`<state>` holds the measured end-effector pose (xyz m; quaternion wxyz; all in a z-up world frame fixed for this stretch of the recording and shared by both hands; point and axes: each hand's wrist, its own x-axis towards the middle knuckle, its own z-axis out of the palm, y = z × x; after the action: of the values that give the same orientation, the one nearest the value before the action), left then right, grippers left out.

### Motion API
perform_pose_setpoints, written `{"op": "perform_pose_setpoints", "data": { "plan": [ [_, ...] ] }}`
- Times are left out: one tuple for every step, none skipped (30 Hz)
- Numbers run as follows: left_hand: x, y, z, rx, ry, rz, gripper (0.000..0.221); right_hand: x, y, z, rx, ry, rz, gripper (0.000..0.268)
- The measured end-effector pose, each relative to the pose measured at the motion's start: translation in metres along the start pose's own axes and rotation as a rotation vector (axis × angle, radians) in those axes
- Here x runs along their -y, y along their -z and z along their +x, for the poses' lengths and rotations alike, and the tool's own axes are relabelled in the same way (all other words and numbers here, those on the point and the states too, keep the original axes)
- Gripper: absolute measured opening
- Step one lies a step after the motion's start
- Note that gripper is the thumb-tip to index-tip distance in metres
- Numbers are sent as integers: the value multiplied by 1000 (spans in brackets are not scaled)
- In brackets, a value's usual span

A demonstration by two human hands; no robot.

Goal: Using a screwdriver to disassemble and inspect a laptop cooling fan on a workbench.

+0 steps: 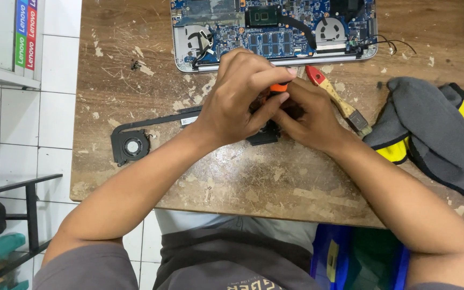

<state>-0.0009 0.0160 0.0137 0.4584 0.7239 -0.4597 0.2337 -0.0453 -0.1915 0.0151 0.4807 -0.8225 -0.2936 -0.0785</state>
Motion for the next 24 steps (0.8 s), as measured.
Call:
{"op": "perform_pose_setpoints", "data": {
  "plan": [
    [-1,1,1,0,0,-1,33,-5,0,-3,0,-1,0,5],
    [-2,3,3,10,4,-11,34,-9,0,-6,7,-12,-27,4],
    [-3,4,4,21,8,-20,35,-14,0,-10,13,-23,-53,4],
    [-3,5,4,21,9,-21,35,-14,0,-10,14,-25,-52,4],
    [-3,6,4,28,10,-23,32,-14,0,-9,12,-57,-39,4],
    [-4,7,5,35,11,-25,30,-15,0,-9,10,-89,-25,5],
    [-3,6,5,35,10,-25,30,-12,1,-7,10,-89,-25,5],
    [-3,6,5,33,-3,-22,29,-10,2,-6,15,-88,-5,5],
    [-3,5,5,32,-15,-20,28,-7,2,-5,19,-87,16,13],
    [-3,5,4,33,-16,-21,28,-6,2,-5,19,-88,16,13],
    [-4,5,4,45,-11,-15,29,-5,2,-4,15,-88,22,13],
    [-3,5,3,56,-6,-9,29,-5,1,-4,12,-88,27,13],
    [-3,4,2,56,-6,-10,29,-4,1,-4,12,-89,27,13],
    [-2,3,0,54,10,-19,32,-3,1,-4,10,-64,2,13],
    [-1,2,-2,52,27,-27,35,-2,1,-4,9,-39,-21,14],
    [-2,2,-1,51,28,-27,35,-2,1,-5,10,-39,-20,14],
    [-3,3,-1,51,32,-44,31,-3,1,-4,5,-67,-2,9],
    [-3,3,0,51,36,-61,29,-3,1,-4,0,-96,17,6],
    [-5,5,3,52,36,-61,29,-4,1,-5,0,-96,17,6],
    [-7,7,6,55,19,-76,26,-5,1,-6,-9,-101,22,9],
    [-9,9,9,60,2,-93,25,-6,1,-7,-21,-110,26,12],
    [-6,8,7,62,2,-96,25,-5,1,-4,-23,-112,26,12],
    [-4,6,5,49,-2,-45,30,-4,2,-2,-25,-39,7,13],
    [-1,4,3,35,-5,5,36,-2,3,1,-27,34,-12,15]
  ]
}}
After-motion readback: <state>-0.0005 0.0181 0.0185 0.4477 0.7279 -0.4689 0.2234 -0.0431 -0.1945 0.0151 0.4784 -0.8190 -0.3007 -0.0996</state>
